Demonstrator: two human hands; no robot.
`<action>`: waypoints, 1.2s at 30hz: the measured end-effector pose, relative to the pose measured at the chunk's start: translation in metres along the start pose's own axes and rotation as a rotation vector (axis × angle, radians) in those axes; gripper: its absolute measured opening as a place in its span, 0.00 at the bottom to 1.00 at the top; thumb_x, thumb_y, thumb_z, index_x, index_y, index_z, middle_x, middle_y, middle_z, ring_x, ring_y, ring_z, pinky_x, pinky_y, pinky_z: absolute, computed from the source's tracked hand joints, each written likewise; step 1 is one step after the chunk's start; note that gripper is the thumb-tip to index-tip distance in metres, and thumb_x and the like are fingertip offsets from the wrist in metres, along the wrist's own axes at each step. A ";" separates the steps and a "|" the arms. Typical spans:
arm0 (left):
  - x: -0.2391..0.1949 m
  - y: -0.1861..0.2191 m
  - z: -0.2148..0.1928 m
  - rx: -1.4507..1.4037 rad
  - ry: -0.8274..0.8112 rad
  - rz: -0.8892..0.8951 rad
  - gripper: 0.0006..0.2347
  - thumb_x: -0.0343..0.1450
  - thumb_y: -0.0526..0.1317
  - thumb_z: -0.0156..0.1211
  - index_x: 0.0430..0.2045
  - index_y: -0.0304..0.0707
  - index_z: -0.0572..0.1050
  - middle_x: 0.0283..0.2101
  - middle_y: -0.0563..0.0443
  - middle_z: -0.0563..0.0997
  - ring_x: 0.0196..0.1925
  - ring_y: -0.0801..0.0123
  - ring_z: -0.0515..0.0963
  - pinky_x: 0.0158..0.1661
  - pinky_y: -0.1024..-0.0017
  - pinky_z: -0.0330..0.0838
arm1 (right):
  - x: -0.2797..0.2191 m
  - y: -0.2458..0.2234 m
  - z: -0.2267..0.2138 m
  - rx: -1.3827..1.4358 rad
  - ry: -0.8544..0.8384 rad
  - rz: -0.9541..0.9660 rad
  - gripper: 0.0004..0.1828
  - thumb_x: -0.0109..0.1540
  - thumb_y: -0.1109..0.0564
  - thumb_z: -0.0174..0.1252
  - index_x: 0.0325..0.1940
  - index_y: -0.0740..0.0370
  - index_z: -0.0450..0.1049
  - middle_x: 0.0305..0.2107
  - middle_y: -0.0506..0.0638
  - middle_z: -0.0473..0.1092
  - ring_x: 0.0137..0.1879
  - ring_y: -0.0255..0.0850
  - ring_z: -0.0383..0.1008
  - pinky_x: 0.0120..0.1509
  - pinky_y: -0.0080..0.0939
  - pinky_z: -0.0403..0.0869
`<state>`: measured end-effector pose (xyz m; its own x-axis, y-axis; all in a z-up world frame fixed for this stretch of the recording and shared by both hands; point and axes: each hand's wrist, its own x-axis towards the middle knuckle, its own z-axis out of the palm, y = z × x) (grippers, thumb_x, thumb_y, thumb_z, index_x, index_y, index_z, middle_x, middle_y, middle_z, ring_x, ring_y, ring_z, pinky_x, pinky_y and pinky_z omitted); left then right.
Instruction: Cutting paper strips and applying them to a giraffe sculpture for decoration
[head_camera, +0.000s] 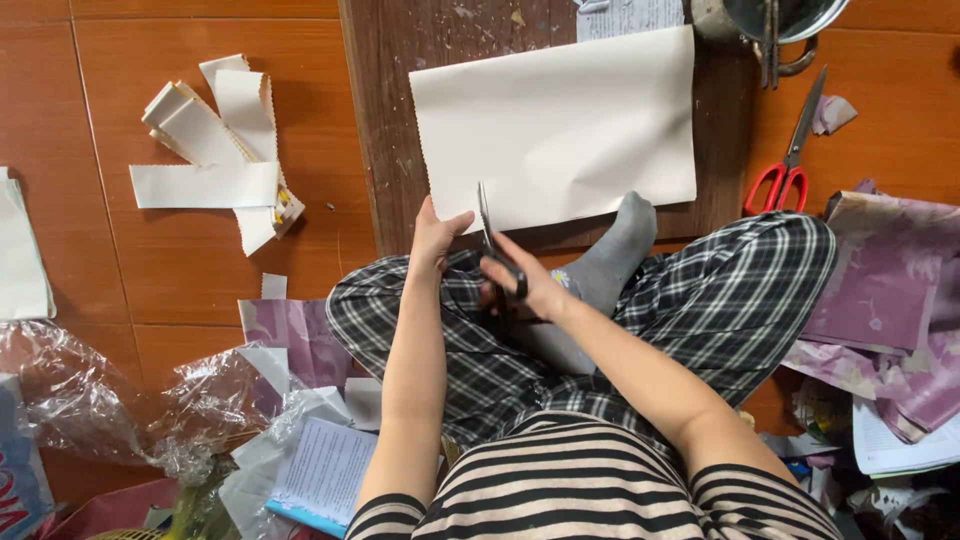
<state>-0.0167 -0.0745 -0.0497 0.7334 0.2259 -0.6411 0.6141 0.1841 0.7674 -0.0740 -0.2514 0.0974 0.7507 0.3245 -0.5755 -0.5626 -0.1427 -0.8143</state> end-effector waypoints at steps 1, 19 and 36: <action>0.006 -0.007 -0.001 -0.004 0.002 0.002 0.25 0.61 0.29 0.82 0.50 0.33 0.75 0.47 0.42 0.78 0.49 0.54 0.78 0.44 0.57 0.80 | 0.011 0.004 -0.001 -0.004 -0.002 -0.002 0.47 0.66 0.36 0.68 0.83 0.57 0.61 0.65 0.74 0.72 0.72 0.62 0.72 0.74 0.59 0.72; -0.024 0.039 0.003 -0.298 -0.058 -0.076 0.26 0.64 0.25 0.79 0.54 0.39 0.74 0.44 0.47 0.79 0.39 0.61 0.84 0.34 0.61 0.85 | 0.040 -0.019 0.005 0.018 -0.023 -0.119 0.48 0.68 0.39 0.69 0.85 0.58 0.58 0.61 0.70 0.74 0.65 0.52 0.77 0.68 0.58 0.75; 0.055 -0.015 -0.008 -0.023 -0.208 0.348 0.38 0.68 0.26 0.72 0.76 0.41 0.61 0.60 0.32 0.76 0.59 0.49 0.74 0.62 0.46 0.70 | 0.109 0.010 -0.018 -0.083 0.008 -0.182 0.50 0.69 0.33 0.63 0.87 0.59 0.53 0.76 0.77 0.56 0.81 0.71 0.56 0.82 0.65 0.61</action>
<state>0.0122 -0.0573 -0.0967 0.9410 0.0803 -0.3287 0.3142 0.1529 0.9370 0.0086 -0.2342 0.0249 0.8403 0.3449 -0.4184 -0.3871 -0.1587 -0.9083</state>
